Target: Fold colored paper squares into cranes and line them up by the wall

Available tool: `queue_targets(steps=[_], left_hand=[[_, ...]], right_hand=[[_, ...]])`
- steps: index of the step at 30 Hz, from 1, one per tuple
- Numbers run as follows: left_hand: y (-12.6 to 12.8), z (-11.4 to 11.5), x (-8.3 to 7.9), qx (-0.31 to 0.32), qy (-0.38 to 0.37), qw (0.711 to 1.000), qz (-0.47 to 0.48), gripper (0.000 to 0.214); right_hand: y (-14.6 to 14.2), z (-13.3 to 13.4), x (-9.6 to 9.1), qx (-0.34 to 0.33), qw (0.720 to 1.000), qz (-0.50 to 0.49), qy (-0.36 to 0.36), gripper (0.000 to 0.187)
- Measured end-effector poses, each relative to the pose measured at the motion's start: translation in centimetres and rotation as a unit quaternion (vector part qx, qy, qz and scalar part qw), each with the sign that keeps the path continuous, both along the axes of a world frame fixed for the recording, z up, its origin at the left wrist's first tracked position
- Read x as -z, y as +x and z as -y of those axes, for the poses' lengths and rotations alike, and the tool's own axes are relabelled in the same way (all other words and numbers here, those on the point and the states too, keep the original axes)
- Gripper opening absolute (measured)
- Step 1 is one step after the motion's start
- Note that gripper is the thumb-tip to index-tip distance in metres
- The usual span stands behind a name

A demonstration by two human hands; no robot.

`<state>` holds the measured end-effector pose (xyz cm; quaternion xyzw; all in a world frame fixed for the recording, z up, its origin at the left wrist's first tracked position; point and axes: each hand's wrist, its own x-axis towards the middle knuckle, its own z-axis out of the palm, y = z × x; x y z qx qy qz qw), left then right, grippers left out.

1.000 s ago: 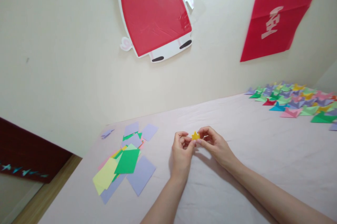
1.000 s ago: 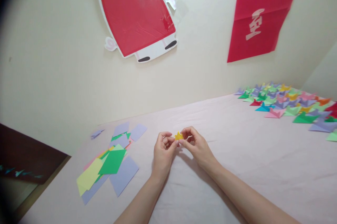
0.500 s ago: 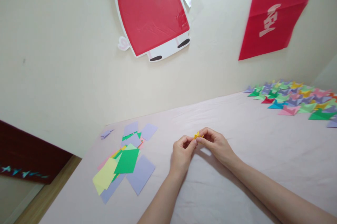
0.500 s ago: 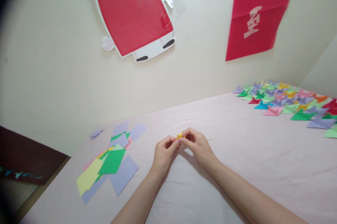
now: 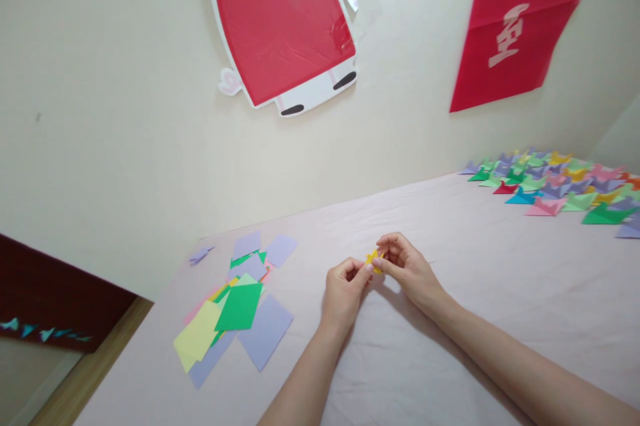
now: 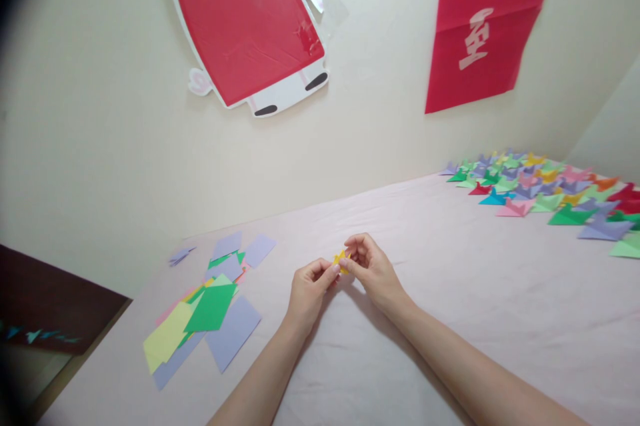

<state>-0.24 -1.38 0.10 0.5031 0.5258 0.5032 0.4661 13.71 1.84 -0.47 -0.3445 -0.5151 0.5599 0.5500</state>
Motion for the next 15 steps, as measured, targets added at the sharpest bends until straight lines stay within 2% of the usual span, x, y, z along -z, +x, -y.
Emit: queue_targets(steps=[4,8,11,15], left_hand=[[-0.1,-0.1,0.2,0.016,-0.005,1.000,-0.008,0.032],[-0.5,-0.1,0.0,0.029,-0.002,0.999,-0.031,0.031],[-0.6,-0.1,-0.6,0.029,0.014,0.998,-0.058,0.030],[-0.5,0.0,-1.0,0.037,0.025,0.996,-0.080,0.028]], right_hand=[[0.2,0.0,0.0,-0.019,1.000,0.010,-0.003,0.035],[0.5,-0.3,0.2,-0.068,0.997,0.025,-0.016,0.039],[0.6,-0.5,0.2,-0.099,0.993,0.066,-0.027,0.033],[0.7,-0.5,-0.1,-0.083,0.992,0.087,-0.037,0.030]])
